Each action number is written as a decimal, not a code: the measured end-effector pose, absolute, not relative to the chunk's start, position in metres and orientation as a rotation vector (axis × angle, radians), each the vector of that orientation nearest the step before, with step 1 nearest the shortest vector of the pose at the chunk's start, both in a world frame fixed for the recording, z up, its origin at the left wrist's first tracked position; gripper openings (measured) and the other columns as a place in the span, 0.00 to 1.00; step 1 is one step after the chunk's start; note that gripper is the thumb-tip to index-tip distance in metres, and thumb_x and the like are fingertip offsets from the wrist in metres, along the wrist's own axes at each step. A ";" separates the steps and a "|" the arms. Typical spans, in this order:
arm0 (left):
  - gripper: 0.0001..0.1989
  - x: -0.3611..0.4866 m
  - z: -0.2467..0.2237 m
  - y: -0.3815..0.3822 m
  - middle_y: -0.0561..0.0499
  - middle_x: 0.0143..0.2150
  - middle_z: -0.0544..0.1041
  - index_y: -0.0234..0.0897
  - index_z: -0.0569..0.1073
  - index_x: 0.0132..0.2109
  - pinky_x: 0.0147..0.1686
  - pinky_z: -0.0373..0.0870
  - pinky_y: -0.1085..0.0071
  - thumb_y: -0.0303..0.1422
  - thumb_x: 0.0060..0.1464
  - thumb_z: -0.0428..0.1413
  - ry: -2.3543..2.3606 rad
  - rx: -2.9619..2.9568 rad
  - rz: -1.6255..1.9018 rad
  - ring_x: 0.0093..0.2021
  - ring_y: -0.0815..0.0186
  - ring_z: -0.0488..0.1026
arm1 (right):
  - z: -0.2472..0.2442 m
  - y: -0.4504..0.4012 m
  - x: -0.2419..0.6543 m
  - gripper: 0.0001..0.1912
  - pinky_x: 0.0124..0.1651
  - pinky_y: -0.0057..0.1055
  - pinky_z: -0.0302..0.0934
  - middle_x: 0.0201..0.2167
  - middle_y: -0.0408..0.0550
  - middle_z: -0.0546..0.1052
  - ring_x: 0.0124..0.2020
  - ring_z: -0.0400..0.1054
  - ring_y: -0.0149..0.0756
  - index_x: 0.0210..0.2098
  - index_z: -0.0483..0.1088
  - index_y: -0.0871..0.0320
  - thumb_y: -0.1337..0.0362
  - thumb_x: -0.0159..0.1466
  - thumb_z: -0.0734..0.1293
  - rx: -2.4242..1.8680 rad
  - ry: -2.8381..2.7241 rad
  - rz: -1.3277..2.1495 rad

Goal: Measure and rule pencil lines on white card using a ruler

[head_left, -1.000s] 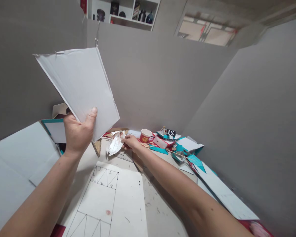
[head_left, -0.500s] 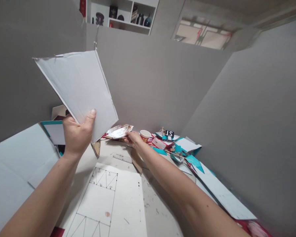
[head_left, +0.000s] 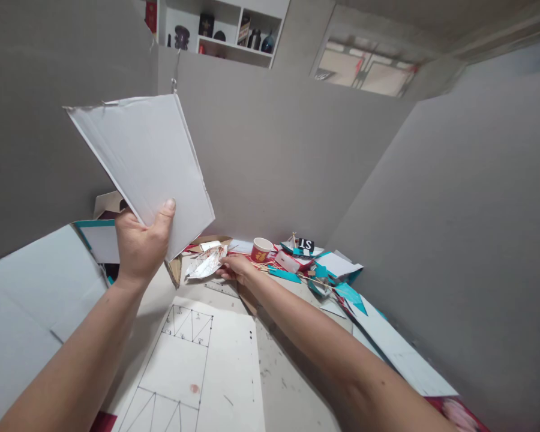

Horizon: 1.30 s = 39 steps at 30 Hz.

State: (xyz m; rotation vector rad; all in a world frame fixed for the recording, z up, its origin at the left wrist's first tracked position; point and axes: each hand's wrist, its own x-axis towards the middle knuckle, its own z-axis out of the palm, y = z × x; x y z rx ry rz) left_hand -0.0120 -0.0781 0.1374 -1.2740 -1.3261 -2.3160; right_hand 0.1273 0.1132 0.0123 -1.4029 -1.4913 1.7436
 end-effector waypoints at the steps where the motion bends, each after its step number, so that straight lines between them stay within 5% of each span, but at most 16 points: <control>1: 0.09 -0.012 0.137 -0.078 0.48 0.40 0.82 0.39 0.78 0.37 0.45 0.74 0.66 0.38 0.51 0.63 -1.323 -1.276 -2.316 0.43 0.60 0.78 | 0.012 0.112 0.127 0.18 0.48 0.44 0.69 0.52 0.52 0.72 0.47 0.71 0.41 0.54 0.67 0.59 0.59 0.68 0.66 -1.404 -1.497 1.742; 13: 0.13 -0.010 0.135 -0.075 0.48 0.43 0.82 0.37 0.79 0.39 0.50 0.72 0.64 0.39 0.49 0.63 -1.389 -1.349 -2.527 0.48 0.58 0.77 | 0.030 0.085 0.176 0.17 0.46 0.42 0.69 0.50 0.52 0.73 0.45 0.71 0.40 0.53 0.68 0.60 0.59 0.68 0.65 -1.331 -1.591 1.636; 17: 0.19 -0.001 0.131 -0.071 0.44 0.39 0.83 0.34 0.79 0.41 0.42 0.77 0.61 0.43 0.45 0.65 -1.572 -1.628 -2.777 0.40 0.54 0.80 | 0.055 0.065 0.203 0.14 0.36 0.32 0.69 0.41 0.49 0.75 0.35 0.72 0.33 0.47 0.70 0.62 0.57 0.69 0.64 -1.128 -1.583 1.614; 22: 0.19 0.025 0.119 -0.069 0.45 0.38 0.83 0.33 0.76 0.45 0.40 0.77 0.59 0.39 0.47 0.65 -1.876 -2.079 -2.880 0.35 0.59 0.80 | 0.084 0.029 0.231 0.28 0.25 0.26 0.65 0.29 0.48 0.75 0.25 0.68 0.30 0.39 0.72 0.61 0.43 0.68 0.55 -0.818 -1.529 1.635; 29: 0.29 0.061 0.084 -0.065 0.39 0.43 0.82 0.33 0.75 0.52 0.38 0.76 0.61 0.43 0.45 0.67 -2.205 -2.539 -2.794 0.38 0.51 0.80 | 0.071 -0.008 0.262 0.25 0.22 0.22 0.54 0.23 0.42 0.73 0.21 0.62 0.27 0.28 0.72 0.60 0.45 0.46 0.76 -0.765 -1.588 1.599; 39: 0.26 0.085 0.045 -0.063 0.39 0.48 0.81 0.35 0.75 0.53 0.42 0.75 0.62 0.42 0.48 0.66 -2.328 -2.611 -2.820 0.42 0.52 0.79 | 0.038 -0.022 0.297 0.27 0.27 0.27 0.59 0.25 0.45 0.76 0.24 0.67 0.32 0.30 0.74 0.61 0.41 0.50 0.72 -0.856 -1.703 1.575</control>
